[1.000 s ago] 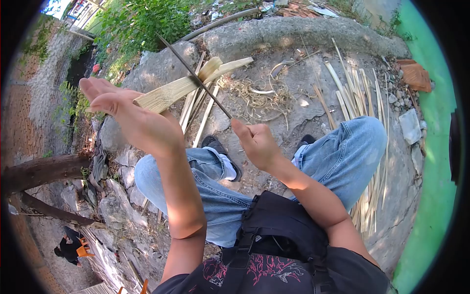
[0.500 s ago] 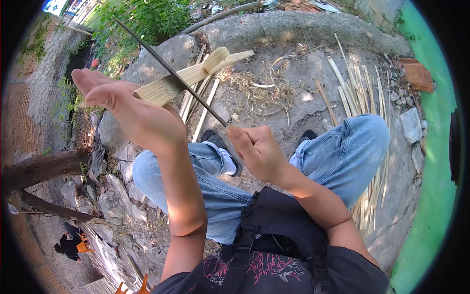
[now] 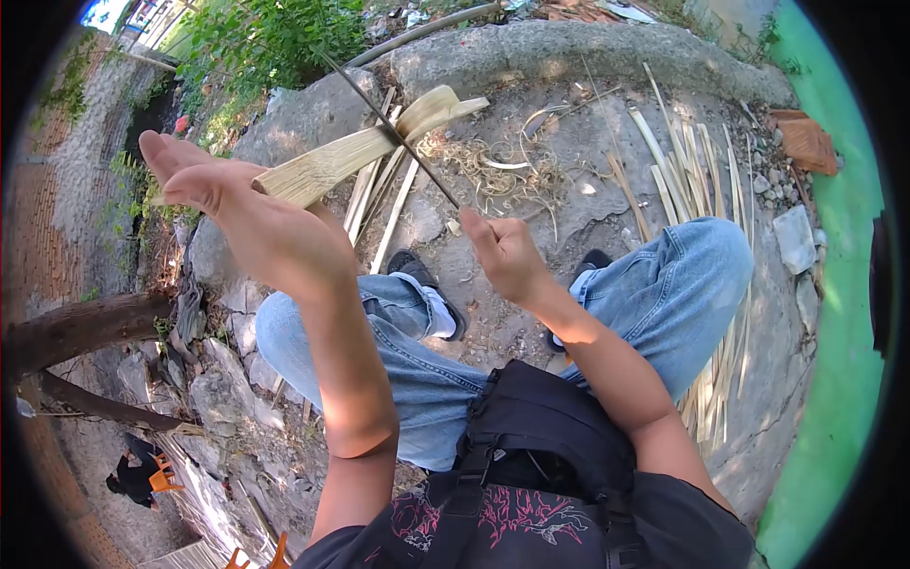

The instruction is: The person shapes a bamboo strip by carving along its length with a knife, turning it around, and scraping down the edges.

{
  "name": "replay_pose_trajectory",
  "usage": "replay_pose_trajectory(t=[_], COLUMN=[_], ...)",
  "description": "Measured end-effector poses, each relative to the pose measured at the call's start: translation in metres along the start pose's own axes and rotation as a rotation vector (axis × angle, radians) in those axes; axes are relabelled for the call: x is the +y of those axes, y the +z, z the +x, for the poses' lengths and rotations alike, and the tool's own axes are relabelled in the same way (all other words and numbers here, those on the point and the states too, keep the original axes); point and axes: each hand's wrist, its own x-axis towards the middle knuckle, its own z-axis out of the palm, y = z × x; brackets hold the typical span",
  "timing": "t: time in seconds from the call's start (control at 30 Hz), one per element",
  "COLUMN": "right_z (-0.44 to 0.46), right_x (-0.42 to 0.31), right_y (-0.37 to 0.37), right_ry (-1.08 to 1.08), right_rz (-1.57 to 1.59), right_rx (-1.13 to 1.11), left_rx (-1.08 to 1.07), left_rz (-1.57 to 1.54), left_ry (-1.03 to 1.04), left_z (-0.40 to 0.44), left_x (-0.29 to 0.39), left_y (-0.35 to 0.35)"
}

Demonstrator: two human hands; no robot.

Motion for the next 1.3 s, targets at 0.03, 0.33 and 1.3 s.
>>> replay_pose_trajectory(t=[0.03, 0.33, 1.3], right_z=[-0.001, -0.013, -0.02], right_x=[-0.006, -0.011, -0.021], right_y=[0.007, 0.002, 0.016], right_ry=[0.039, 0.09, 0.049], right_rz=[0.032, 0.185, 0.129], right_rx=[-0.006, -0.094, -0.101], left_rx=[0.039, 0.011, -0.096], left_rz=[-0.014, -0.402, -0.635], left_ry=[-0.036, 0.184, -0.16], left_z=[0.002, -0.001, 0.004], left_x=[-0.001, -0.016, -0.004], left_y=[-0.001, 0.006, -0.002])
